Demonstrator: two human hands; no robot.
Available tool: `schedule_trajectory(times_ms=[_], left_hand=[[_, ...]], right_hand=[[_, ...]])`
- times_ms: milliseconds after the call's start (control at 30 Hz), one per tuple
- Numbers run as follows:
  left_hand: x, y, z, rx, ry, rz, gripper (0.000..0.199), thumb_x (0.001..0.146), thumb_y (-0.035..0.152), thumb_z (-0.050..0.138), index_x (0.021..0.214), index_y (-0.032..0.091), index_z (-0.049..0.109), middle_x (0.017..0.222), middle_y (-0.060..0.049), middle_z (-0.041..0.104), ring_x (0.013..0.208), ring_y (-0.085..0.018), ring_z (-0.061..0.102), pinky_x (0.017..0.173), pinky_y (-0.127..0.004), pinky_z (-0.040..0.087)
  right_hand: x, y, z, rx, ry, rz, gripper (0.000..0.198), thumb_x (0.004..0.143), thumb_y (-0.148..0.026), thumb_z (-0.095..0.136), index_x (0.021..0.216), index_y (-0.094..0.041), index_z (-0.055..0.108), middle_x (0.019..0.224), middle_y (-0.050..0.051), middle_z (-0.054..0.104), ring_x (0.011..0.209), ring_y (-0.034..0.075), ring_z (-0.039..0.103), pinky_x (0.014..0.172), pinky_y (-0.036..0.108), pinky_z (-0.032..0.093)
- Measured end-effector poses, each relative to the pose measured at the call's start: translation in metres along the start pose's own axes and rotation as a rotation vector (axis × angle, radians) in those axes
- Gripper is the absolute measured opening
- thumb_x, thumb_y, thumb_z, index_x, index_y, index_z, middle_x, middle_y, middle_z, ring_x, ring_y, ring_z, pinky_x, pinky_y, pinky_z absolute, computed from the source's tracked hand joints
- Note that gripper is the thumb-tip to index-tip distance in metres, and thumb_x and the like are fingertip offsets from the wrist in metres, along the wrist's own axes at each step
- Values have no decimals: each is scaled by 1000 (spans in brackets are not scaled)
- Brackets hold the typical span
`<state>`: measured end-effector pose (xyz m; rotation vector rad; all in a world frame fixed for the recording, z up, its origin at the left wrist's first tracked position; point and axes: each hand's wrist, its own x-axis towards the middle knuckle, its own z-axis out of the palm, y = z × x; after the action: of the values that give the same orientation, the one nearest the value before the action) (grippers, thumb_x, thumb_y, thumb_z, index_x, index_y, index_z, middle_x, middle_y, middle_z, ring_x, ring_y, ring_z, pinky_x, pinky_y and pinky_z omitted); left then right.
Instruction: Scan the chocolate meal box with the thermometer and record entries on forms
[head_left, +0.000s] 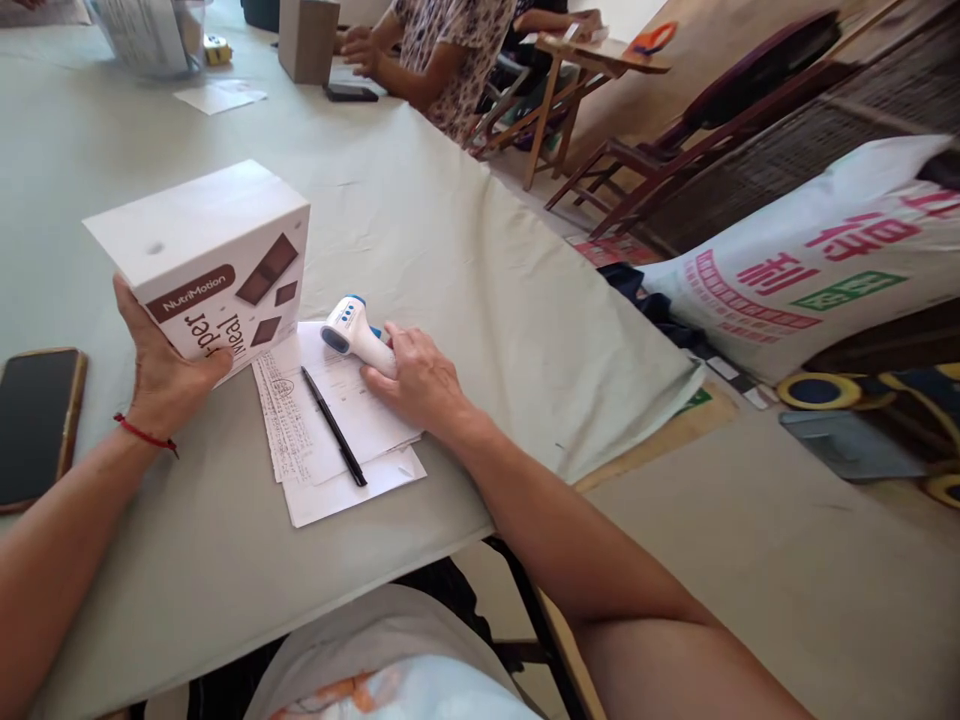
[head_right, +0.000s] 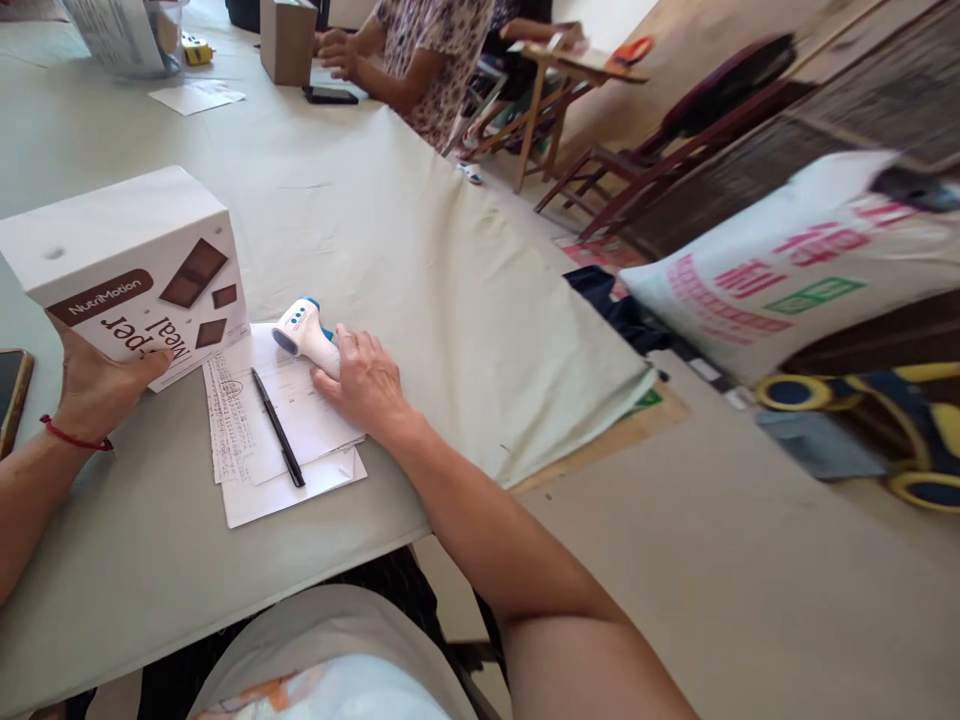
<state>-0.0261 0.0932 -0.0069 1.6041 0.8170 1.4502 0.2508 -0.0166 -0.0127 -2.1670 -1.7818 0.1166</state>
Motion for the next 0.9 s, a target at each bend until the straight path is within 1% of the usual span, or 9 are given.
schedule_trajectory(times_ms=[100, 167, 267, 333, 400, 500, 600, 733, 900], left_hand=[[3, 4, -1, 107, 60, 44, 91, 55, 32, 97, 131, 31, 47, 125, -3, 62, 116, -33, 62, 94, -53, 59], [4, 7, -1, 94, 97, 44, 86, 61, 41, 97, 132, 29, 49, 124, -4, 64, 119, -33, 62, 96, -52, 58], [3, 11, 3, 26, 138, 39, 79, 68, 49, 93, 131, 29, 51, 125, -5, 66, 121, -31, 63, 96, -46, 60], [0, 12, 7, -34, 139, -5, 75, 68, 54, 91, 127, 28, 54, 121, -5, 69, 116, -30, 67, 92, -43, 61], [-4, 15, 12, -78, 109, -68, 70, 69, 59, 89, 122, 25, 57, 115, -6, 72, 109, -29, 71, 88, -41, 62], [-10, 20, 18, -82, 24, -139, 66, 71, 61, 86, 118, 22, 60, 115, -8, 73, 105, -28, 72, 84, -39, 63], [-13, 26, 20, -59, -43, -189, 63, 74, 61, 84, 116, 22, 59, 119, -9, 73, 106, -28, 72, 87, -41, 63], [-15, 31, 18, -16, -81, -237, 61, 79, 60, 79, 119, 20, 56, 124, -11, 71, 111, -30, 70, 93, -45, 61], [-18, 31, 16, 29, -153, -237, 64, 76, 52, 83, 122, 21, 50, 129, -12, 69, 117, -32, 68, 101, -49, 58]], right_hand=[[0, -3, 0, 38, -14, 32, 60, 85, -38, 59, 139, -10, 54, 120, 20, 67, 113, 35, 60, 91, 46, 51], [-1, -4, -1, 169, -25, 39, 54, 85, -40, 59, 132, -13, 60, 117, 18, 70, 109, 34, 62, 90, 46, 51], [-5, -7, -4, 567, 57, 25, 51, 84, -47, 59, 126, -17, 62, 111, 13, 71, 99, 29, 65, 85, 44, 52], [-11, -11, -8, 843, 151, -8, 49, 83, -49, 61, 122, -20, 60, 107, 9, 70, 93, 26, 64, 79, 41, 53], [-18, -16, -12, 1032, 176, -59, 43, 80, -48, 66, 114, -22, 61, 101, 7, 69, 88, 23, 63, 73, 37, 52], [-26, -21, -17, 1148, 131, -148, 34, 75, -47, 74, 97, -24, 62, 88, 3, 66, 79, 20, 60, 69, 35, 50], [-31, -22, -18, 1217, 47, -215, 31, 76, -49, 75, 88, -23, 62, 78, 1, 61, 70, 17, 54, 66, 33, 46], [-38, -24, -19, 1411, -201, -194, 33, 86, -55, 66, 92, -22, 64, 75, 1, 57, 67, 16, 48, 60, 32, 39], [-46, -38, -20, 1480, -380, -173, 43, 84, -63, 66, 95, -22, 62, 81, 3, 57, 72, 17, 49, 64, 33, 41]])
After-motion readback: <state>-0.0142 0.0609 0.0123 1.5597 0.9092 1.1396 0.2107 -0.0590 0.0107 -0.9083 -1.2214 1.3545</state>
